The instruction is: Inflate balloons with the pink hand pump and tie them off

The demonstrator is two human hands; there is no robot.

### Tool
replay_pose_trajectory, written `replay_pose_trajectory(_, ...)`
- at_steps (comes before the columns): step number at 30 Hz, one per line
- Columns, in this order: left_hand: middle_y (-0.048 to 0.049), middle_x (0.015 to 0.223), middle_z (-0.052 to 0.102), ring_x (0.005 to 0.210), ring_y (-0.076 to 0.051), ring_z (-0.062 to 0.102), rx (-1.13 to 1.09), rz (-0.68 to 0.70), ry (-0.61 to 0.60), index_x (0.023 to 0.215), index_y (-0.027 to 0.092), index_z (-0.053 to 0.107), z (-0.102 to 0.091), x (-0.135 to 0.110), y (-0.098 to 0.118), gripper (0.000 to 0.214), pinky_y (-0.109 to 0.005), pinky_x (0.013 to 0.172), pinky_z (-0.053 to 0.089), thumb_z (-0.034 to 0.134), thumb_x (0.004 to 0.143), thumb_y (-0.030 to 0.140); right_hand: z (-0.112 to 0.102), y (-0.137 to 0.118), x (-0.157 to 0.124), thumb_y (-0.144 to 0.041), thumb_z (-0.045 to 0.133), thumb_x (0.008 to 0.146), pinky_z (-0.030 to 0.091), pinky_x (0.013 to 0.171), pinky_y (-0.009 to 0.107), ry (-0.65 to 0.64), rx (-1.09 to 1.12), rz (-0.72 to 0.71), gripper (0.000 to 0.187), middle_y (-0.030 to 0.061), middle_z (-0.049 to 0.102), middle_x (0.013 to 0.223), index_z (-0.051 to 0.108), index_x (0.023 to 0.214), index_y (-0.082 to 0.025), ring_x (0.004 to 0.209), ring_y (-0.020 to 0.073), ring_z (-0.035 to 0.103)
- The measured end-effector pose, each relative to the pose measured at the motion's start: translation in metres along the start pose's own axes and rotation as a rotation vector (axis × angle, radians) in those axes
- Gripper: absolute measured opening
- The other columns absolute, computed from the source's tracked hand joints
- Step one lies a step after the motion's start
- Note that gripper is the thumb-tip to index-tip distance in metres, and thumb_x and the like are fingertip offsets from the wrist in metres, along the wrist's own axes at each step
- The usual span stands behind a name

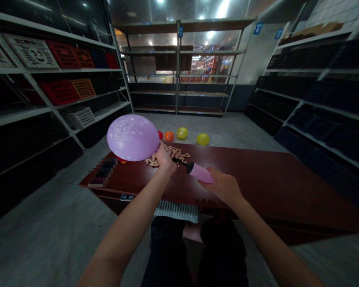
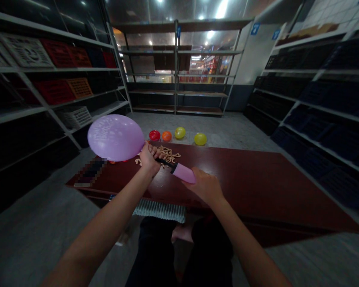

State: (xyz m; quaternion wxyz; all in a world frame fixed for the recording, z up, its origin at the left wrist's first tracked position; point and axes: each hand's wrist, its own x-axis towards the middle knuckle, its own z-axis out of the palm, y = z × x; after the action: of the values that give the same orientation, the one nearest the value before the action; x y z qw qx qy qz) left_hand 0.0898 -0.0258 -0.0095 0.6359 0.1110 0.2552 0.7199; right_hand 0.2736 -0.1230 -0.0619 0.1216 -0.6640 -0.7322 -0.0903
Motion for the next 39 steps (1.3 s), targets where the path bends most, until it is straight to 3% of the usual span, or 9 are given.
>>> replay_pose_trajectory(6,0.0085,0.044,0.021,0.032,-0.005,0.02,-0.013,0.022,0.049,0.06,0.019,0.024,-0.011,0.019,0.031,0.042,-0.021,0.038,0.019,0.041,0.097,0.031,0.007,0.025,-0.011,-0.06,0.049,0.087,0.037,0.058,0.028,-0.045,-0.061,-0.03,0.044,0.0075,0.072,0.094,0.06,0.104,-0.021,0.079,0.024,0.07)
replay_pose_trajectory(11,0.0081,0.043,0.021,0.032,-0.005,0.02,-0.004,0.049,0.087,0.059,0.019,0.022,-0.016,0.025,0.042,0.043,-0.021,0.037,0.017,0.039,0.097,0.03,0.011,0.026,-0.011,-0.06,0.05,0.086,0.036,0.058,0.028,-0.069,-0.068,-0.024,0.044,0.0068,0.072,0.093,0.059,0.104,-0.021,0.079,0.024,0.07)
replay_pose_trajectory(17,0.0081,0.044,0.021,0.033,-0.006,0.021,-0.015,0.131,0.098,0.059,0.02,0.026,-0.019,0.025,0.027,0.041,-0.022,0.037,0.018,0.043,0.095,0.03,0.013,0.016,0.004,-0.059,0.051,0.084,0.036,0.058,0.029,-0.083,-0.038,0.0,0.041,0.0071,0.073,0.093,0.06,0.101,-0.022,0.074,0.0224,0.068)
replay_pose_trajectory(26,0.0079,0.043,0.023,0.032,-0.006,0.023,-0.029,0.059,0.065,0.059,0.02,0.026,-0.002,-0.011,-0.031,0.047,-0.022,0.036,0.018,0.045,0.097,0.04,0.003,-0.006,0.014,-0.06,0.051,0.084,0.031,0.057,0.029,-0.022,-0.072,-0.029,0.042,0.008,0.073,0.09,0.059,0.099,-0.021,0.071,0.0227,0.067)
replay_pose_trajectory(34,0.008,0.045,0.02,0.033,-0.006,0.02,-0.014,0.0,0.041,0.06,0.02,0.024,-0.005,-0.005,-0.021,0.046,-0.022,0.036,0.018,0.045,0.097,0.035,0.0,-0.002,0.004,-0.061,0.048,0.087,0.027,0.055,0.028,0.018,-0.08,-0.07,0.044,0.007,0.072,0.094,0.059,0.103,-0.021,0.076,0.0225,0.067)
replay_pose_trajectory(39,0.0078,0.044,0.021,0.033,-0.006,0.02,0.01,-0.012,0.072,0.059,0.02,0.024,-0.015,0.011,-0.005,0.046,-0.022,0.037,0.019,0.045,0.097,0.035,0.009,0.019,-0.008,-0.06,0.049,0.087,0.03,0.057,0.028,0.017,-0.106,-0.076,0.044,0.0073,0.072,0.093,0.06,0.104,-0.021,0.077,0.0232,0.068)
